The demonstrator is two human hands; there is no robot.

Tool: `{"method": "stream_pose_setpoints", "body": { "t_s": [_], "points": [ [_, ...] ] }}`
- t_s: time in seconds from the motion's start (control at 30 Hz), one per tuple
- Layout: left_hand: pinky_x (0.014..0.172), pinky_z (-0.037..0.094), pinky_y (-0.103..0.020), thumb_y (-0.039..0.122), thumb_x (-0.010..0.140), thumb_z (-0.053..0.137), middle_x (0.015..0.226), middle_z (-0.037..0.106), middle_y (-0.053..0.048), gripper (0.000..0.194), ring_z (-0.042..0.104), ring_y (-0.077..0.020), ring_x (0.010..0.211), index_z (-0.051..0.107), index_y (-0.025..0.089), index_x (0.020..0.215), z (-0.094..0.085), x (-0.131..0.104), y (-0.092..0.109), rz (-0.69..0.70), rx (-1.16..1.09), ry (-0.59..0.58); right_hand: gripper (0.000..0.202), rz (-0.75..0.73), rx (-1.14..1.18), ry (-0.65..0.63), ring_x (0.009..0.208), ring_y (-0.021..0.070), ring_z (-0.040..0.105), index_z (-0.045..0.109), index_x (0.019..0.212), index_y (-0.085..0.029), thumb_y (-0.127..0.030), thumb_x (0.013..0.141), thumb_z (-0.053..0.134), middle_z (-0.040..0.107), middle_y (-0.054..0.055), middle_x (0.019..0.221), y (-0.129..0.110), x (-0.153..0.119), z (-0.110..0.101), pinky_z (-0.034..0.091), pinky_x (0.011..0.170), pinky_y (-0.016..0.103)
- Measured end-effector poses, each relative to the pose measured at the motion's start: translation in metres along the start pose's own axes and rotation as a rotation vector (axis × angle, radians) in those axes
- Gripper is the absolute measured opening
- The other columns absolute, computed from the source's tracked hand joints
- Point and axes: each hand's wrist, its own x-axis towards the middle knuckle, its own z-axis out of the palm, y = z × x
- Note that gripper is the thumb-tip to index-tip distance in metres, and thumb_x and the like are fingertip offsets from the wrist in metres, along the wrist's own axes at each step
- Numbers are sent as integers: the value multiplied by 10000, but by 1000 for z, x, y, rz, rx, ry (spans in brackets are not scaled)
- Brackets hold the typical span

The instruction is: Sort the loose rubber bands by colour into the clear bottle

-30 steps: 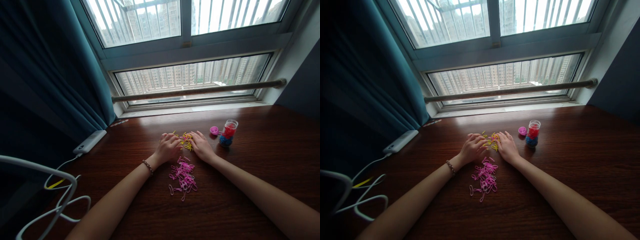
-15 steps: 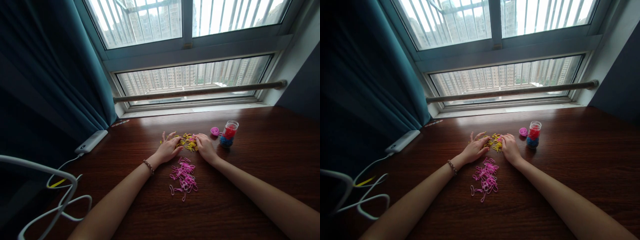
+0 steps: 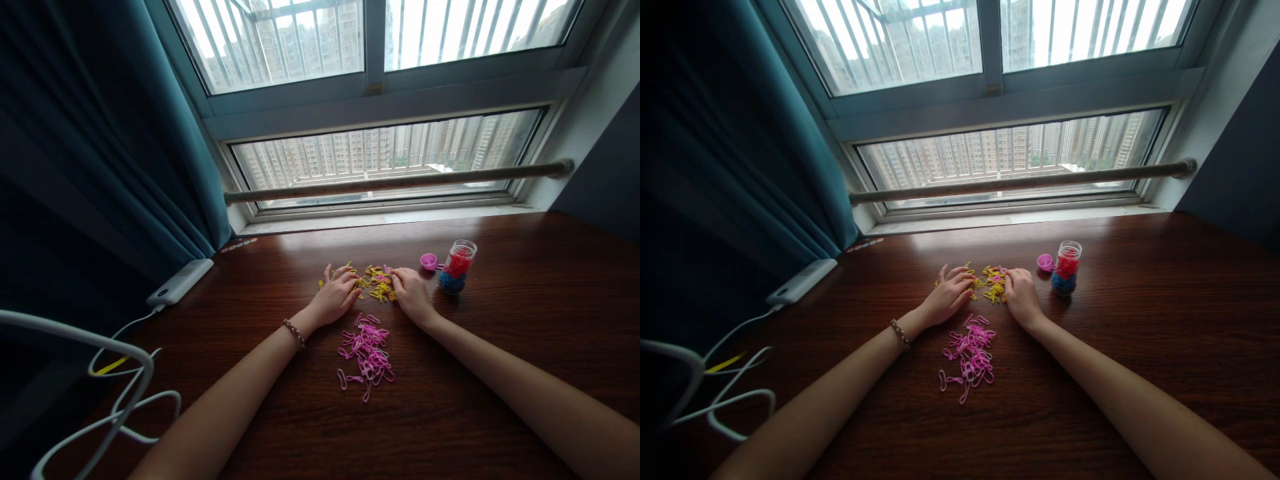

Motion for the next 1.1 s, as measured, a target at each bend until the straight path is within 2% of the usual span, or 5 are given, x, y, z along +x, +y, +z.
{"method": "stream_pose_setpoints", "body": {
  "t_s": [0.27,0.53,0.8,0.93,1.1],
  "points": [
    [1049,62,-529,287,887,380,1081,606,-59,262,408,-215,1188,573,210,1047,-1,-1,1,1,-43,36,271,11,7,14,922,226,541,678,855,-132,-204,804,421,637,117,934,2,-1,3,421,868,393],
    [1040,121,-538,305,872,412,1131,561,-80,271,382,-235,1204,550,205,1082,-1,0,2,-1,-5,55,290,36,97,20,967,220,569,678,899,-146,-181,799,408,653,106,982,-3,-1,-1,423,906,412],
    [885,436,-368,180,859,425,1042,583,-94,220,535,-186,992,562,173,1031,5,-4,-6,57,-147,286,308,46,99,43,1007,224,563,664,956,-126,-168,795,406,623,123,1069,-2,-1,0,419,931,403],
    [790,471,-319,180,863,425,916,616,-70,172,563,-160,870,590,178,912,2,-7,-4,147,-150,262,294,57,129,39,972,223,578,662,940,-115,-168,784,419,640,124,1027,-4,0,-3,436,902,392],
    [786,459,-333,189,858,431,914,637,-67,181,568,-166,859,588,198,948,-5,-12,10,293,-86,191,242,173,199,70,781,208,626,658,911,-140,-232,756,496,683,85,871,-10,-1,-10,494,727,348]
  ]
}}
